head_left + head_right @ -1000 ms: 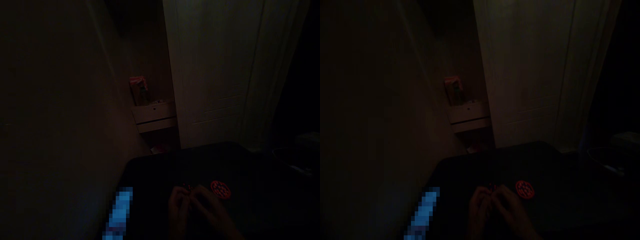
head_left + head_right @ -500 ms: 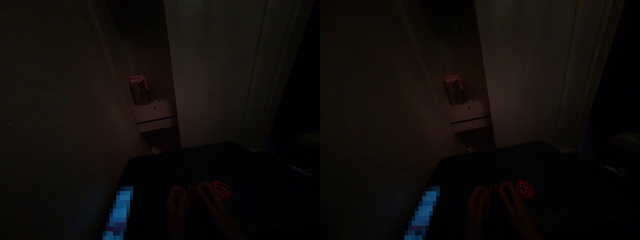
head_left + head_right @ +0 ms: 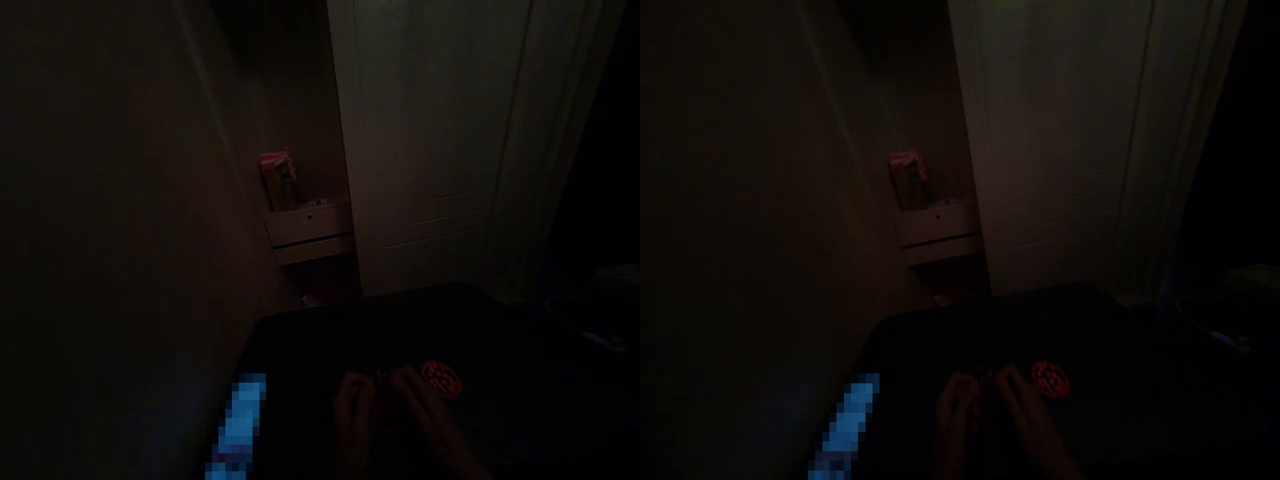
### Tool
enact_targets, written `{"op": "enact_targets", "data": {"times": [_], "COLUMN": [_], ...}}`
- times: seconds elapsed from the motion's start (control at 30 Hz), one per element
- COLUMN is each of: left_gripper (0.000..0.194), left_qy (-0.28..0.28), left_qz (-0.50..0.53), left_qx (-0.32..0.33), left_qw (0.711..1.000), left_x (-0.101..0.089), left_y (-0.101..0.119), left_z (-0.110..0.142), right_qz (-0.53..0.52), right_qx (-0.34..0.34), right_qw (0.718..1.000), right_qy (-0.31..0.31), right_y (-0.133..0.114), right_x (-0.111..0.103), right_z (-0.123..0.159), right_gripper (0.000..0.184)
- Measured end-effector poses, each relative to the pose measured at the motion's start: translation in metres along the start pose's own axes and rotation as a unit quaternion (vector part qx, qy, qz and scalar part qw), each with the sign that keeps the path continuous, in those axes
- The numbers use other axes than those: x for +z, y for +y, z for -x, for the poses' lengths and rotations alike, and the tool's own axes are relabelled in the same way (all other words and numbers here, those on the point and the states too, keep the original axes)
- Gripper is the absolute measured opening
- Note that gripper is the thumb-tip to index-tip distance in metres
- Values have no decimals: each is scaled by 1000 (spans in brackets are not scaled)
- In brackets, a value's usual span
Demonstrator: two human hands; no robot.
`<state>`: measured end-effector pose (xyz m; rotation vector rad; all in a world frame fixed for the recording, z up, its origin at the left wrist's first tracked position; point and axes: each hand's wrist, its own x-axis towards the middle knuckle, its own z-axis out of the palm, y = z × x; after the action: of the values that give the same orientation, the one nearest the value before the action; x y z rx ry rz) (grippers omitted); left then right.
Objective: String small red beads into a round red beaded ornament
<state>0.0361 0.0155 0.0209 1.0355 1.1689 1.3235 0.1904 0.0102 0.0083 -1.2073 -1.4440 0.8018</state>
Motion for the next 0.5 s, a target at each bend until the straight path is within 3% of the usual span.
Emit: {"op": "enact_targets", "data": {"times": [0.13,0.5], "left_gripper": [51,48], "left_qy": [3,2], "left_qz": [-7,4], "left_qx": [6,2], "left_qw": [1000,1000], "left_x": [0,1], "left_y": [0,4], "left_z": [-1,0], "right_qz": [16,-26], "right_qx": [-12,1], "right_qw": [1000,1000], "right_qy": [11,-18], "right_y": [8,-12], "right_x": [-2,6], "right_z": [1,-6], "right_gripper": [35,38]}}
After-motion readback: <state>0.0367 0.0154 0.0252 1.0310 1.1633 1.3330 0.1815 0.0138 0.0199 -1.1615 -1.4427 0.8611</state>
